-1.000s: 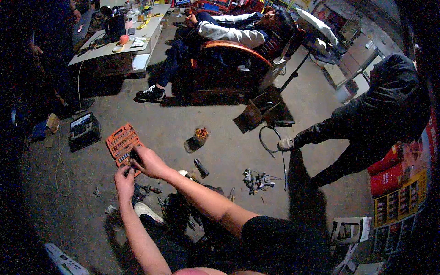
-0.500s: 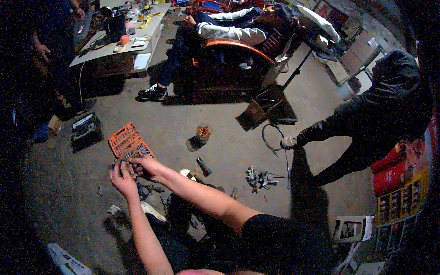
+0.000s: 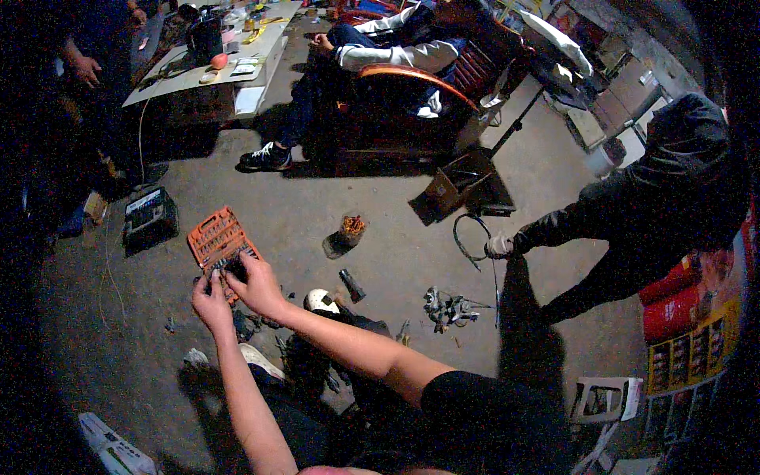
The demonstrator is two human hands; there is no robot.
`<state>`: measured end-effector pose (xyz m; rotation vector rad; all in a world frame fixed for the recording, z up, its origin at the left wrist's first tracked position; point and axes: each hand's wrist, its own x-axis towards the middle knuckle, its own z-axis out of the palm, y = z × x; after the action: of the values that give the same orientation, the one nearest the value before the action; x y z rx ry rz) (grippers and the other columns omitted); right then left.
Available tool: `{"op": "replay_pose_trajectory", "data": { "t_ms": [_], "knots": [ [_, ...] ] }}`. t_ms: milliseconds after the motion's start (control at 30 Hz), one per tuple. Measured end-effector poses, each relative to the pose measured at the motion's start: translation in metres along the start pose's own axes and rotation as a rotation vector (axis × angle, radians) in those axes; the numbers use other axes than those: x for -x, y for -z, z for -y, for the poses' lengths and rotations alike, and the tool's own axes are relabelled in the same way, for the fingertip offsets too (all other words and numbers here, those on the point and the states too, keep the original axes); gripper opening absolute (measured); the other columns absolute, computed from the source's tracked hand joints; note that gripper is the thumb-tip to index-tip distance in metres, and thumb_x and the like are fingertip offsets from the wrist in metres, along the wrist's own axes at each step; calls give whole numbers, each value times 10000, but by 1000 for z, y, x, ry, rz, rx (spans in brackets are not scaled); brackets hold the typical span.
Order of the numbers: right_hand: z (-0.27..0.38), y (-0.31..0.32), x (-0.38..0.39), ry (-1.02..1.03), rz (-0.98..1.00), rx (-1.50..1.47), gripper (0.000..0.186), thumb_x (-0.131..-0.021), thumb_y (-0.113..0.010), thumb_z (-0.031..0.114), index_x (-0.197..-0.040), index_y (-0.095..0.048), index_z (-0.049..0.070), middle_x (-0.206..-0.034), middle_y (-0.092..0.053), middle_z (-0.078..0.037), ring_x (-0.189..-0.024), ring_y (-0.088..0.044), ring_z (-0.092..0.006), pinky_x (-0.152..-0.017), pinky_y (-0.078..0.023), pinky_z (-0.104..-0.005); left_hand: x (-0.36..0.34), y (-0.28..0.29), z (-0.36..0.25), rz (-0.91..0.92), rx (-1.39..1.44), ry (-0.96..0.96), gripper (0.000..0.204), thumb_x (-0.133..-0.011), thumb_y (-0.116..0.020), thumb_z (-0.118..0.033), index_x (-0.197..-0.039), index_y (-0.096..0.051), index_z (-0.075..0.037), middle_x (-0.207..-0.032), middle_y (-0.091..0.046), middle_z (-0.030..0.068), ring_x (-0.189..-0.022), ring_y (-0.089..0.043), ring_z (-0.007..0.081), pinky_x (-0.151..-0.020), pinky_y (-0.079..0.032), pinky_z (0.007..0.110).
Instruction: The person sits on the floor in a workshop and uses pliers and a screwdriver to manipulate a small electrical component, likely a starter solenoid. They adjust internal wires and inspect the device, occasionally switching between tools and handling small metal parts.
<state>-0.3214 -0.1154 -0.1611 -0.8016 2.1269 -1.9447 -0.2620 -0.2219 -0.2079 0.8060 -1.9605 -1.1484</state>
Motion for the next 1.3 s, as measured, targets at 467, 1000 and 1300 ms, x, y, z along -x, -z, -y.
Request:
{"op": "replay_pose_trajectory", "data": {
  "t_ms": [467,1000,1300],
  "knots": [
    [-3,0,-7,244,24,160,174,-768,-665,74,-879,-589,-36,-735,-605,-121,-652,-606,-173,-598,-482,-297,2,19,-31,38,-193,-101,179,-750,-566,7,-914,-635,24,-957,-579,163,-907,-577,319,-767,-462,377],
    [5,29,-26,-787,178,-573,269,-830,-630,279,-926,-586,32,-730,-535,-7,-615,-482,-98,-535,-393,-234,13,20,-45,203,287,-261,149,-797,-622,-90,-879,-616,35,-810,-551,122,-767,-560,238,-657,-439,313],
    [6,26,-22,-179,253,-76,175,-812,-650,142,-912,-627,0,-829,-620,-31,-763,-535,-86,-692,-428,-229,5,18,-27,170,204,-61,226,-822,-626,-168,-891,-623,47,-822,-577,125,-741,-568,231,-679,-439,305]
  ]
}}
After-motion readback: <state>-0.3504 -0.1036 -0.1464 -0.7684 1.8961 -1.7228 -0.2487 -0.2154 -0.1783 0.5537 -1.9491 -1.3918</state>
